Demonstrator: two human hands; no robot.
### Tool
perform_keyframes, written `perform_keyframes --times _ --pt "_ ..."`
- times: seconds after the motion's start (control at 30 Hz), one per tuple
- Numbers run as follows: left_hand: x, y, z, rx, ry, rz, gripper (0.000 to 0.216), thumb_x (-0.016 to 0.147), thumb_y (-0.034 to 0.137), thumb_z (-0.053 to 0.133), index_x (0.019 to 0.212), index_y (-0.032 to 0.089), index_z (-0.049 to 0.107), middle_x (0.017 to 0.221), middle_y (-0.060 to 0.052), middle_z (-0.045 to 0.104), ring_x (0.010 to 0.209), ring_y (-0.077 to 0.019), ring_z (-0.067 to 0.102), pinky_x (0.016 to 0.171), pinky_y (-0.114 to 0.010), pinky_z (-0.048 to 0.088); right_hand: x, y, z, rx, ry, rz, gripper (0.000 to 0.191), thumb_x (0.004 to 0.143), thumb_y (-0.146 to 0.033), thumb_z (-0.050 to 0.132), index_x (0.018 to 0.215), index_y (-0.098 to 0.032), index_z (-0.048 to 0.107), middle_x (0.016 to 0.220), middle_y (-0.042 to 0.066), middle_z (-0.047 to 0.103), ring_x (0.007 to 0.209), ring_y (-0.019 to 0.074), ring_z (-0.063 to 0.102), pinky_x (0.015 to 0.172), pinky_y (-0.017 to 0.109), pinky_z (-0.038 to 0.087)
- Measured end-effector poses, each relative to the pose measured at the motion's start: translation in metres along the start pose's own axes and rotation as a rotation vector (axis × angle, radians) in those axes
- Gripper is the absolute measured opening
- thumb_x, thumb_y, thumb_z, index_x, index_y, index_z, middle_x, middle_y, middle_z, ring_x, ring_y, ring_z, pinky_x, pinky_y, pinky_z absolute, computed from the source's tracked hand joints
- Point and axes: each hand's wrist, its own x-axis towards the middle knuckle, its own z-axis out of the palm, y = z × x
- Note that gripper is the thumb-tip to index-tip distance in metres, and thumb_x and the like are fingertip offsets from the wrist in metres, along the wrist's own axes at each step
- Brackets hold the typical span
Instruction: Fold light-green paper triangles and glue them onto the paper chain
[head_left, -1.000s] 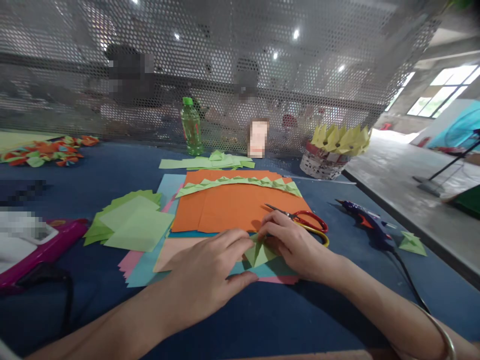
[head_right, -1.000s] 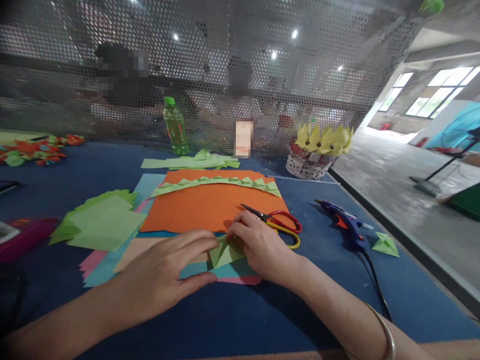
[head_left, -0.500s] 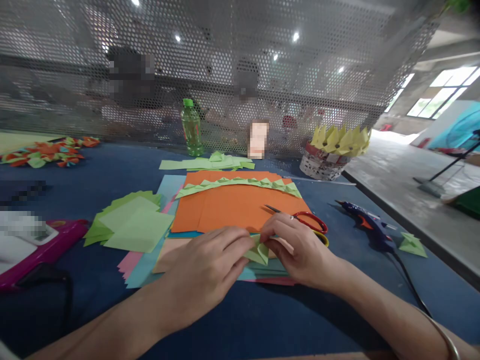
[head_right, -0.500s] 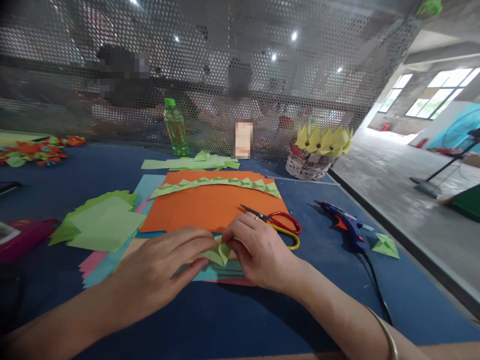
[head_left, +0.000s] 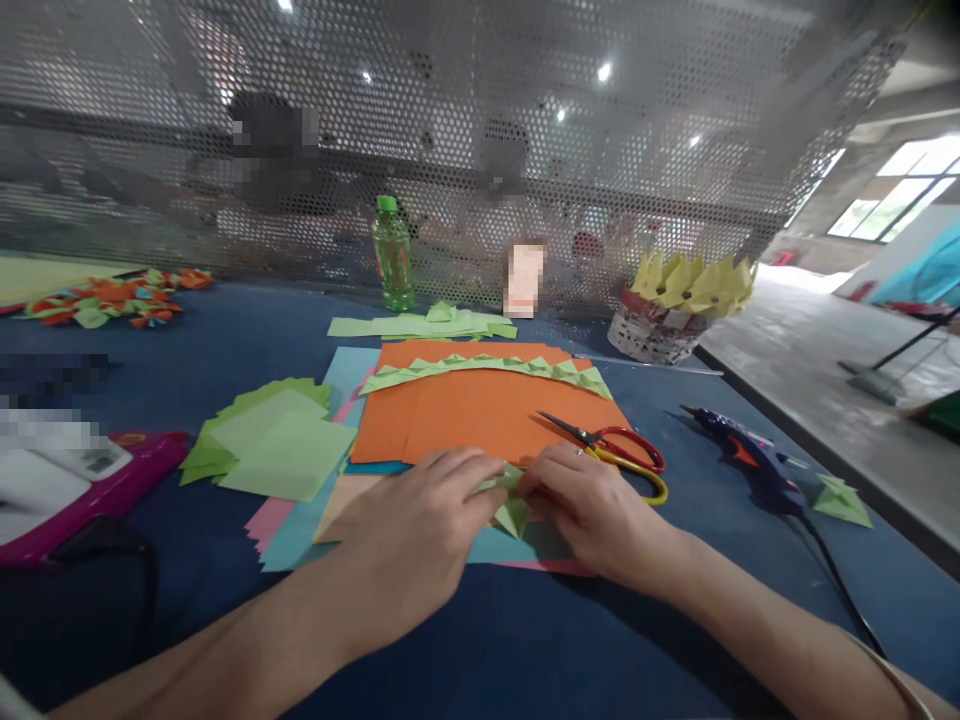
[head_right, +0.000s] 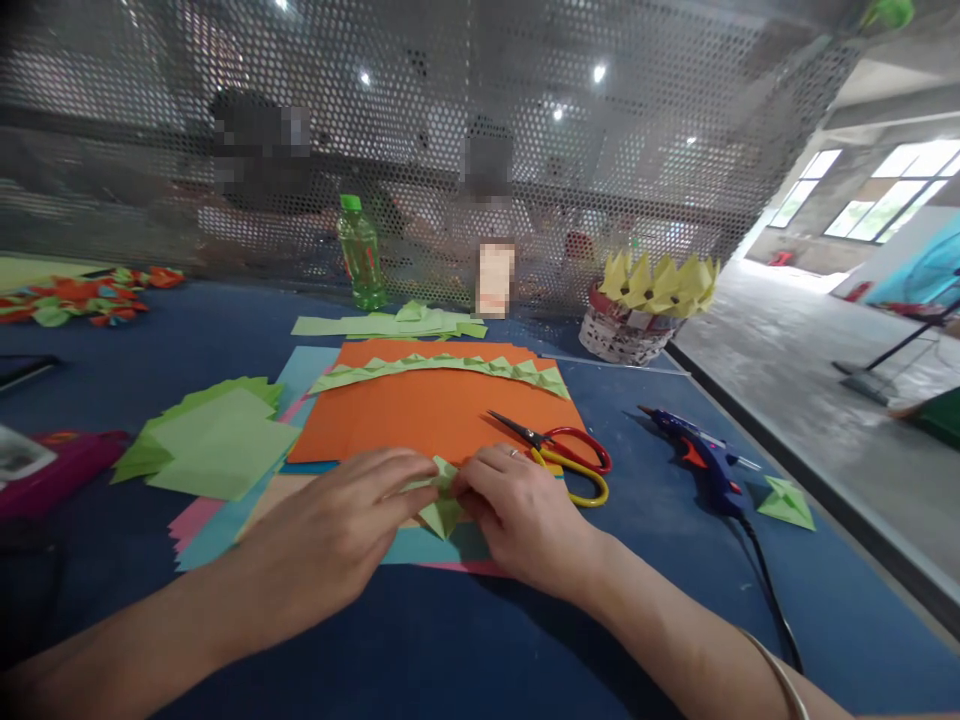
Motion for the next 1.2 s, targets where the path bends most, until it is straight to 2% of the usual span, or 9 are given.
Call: perform_keyframes --times 0.07,0.17,0.27,0.33,0.5,0.67,0.8,1.0,1.2 --pt "-0.001 0.006 -0.002 -0.033 -0.037 0.002 0.043 0.093 0.002 0.037 0.124 0.018 0.061 0.131 -0.01 0.06 0.12 -0.028 0.054 0.101 -0.047 0.049 0.0 0.0 0.001 0.008 0.002 0.034 0.021 0.09 -0.002 0.051 0.092 -0.02 0.062 0.089 0.003 0.065 0.082 0.0166 0.059 0.072 0.028 0.045" --pt "-0.003 0.013 -0.005 -0.069 -0.109 0.024 0.04 0.094 0.003 0.037 0.124 0.017 0.06 0.122 -0.009 0.063 0.112 -0.0266 0.059 0.097 -0.046 0.051 0.0 -0.001 0.003 0.04 0.043 0.105 0.021 0.087 -0.002 0.054 0.091 -0.021 0.061 0.088 0.002 0.065 0.082 0.0163 0.06 0.071 0.027 0.044" --pt "-0.003 0.015 -0.006 -0.054 -0.123 0.039 0.038 0.095 0.004 0.039 0.127 0.016 0.057 0.119 -0.01 0.063 0.108 -0.0272 0.06 0.092 -0.046 0.053 0.001 -0.002 0.004 0.059 0.074 0.169 0.02 0.085 -0.003 0.055 0.088 -0.021 0.061 0.087 0.001 0.065 0.08 0.016 0.06 0.067 0.026 0.043" --pt "-0.003 0.015 -0.006 -0.032 -0.124 0.035 0.033 0.097 0.005 0.041 0.122 0.016 0.059 0.115 -0.01 0.064 0.105 -0.0273 0.061 0.09 -0.046 0.053 0.002 -0.004 0.004 0.059 0.067 0.186 0.019 0.085 -0.003 0.055 0.087 -0.021 0.061 0.086 0.001 0.065 0.078 0.0155 0.06 0.065 0.026 0.042" --pt "-0.002 0.012 -0.005 -0.009 -0.107 0.041 0.024 0.1 0.009 0.044 0.107 0.017 0.066 0.102 -0.008 0.066 0.097 -0.025 0.063 0.086 -0.042 0.054 0.0 -0.01 -0.004 0.041 -0.001 0.079 0.018 0.084 -0.003 0.056 0.089 -0.02 0.061 0.084 0.002 0.063 0.08 0.0168 0.058 0.069 0.027 0.043" --pt "-0.003 0.011 0.0 0.002 -0.022 0.085 0.023 0.102 0.015 0.045 0.106 0.017 0.067 0.102 -0.008 0.068 0.098 -0.0235 0.065 0.088 -0.039 0.053 0.001 -0.006 -0.008 -0.007 -0.003 -0.021 0.024 0.081 -0.004 0.061 0.1 -0.018 0.063 0.094 0.005 0.066 0.091 0.0221 0.058 0.083 0.036 0.045" --pt "-0.005 0.011 0.002 0.024 -0.033 0.105 0.023 0.102 0.014 0.045 0.108 0.017 0.067 0.103 -0.008 0.069 0.099 -0.0235 0.065 0.09 -0.04 0.053 0.002 0.002 -0.004 0.078 -0.031 -0.102 0.025 0.088 0.0 0.054 0.097 -0.019 0.066 0.09 0.004 0.067 0.088 0.0189 0.06 0.081 0.032 0.046" --pt "-0.005 0.012 -0.002 -0.005 -0.037 0.112 0.022 0.1 0.014 0.046 0.104 0.017 0.068 0.106 -0.008 0.069 0.1 -0.0261 0.065 0.087 -0.043 0.055 0.0 0.004 0.002 0.194 -0.022 -0.025 0.022 0.088 0.0 0.058 0.095 -0.019 0.066 0.088 0.002 0.065 0.081 0.0144 0.062 0.073 0.024 0.047" --pt "-0.006 0.012 -0.003 -0.023 -0.083 0.082 0.025 0.1 0.013 0.045 0.104 0.018 0.069 0.109 -0.009 0.069 0.099 -0.0258 0.065 0.087 -0.041 0.055 0.003 0.008 0.005 0.232 0.019 -0.041 0.025 0.086 0.003 0.058 0.093 -0.018 0.068 0.094 0.004 0.067 0.087 0.0154 0.063 0.078 0.025 0.05"
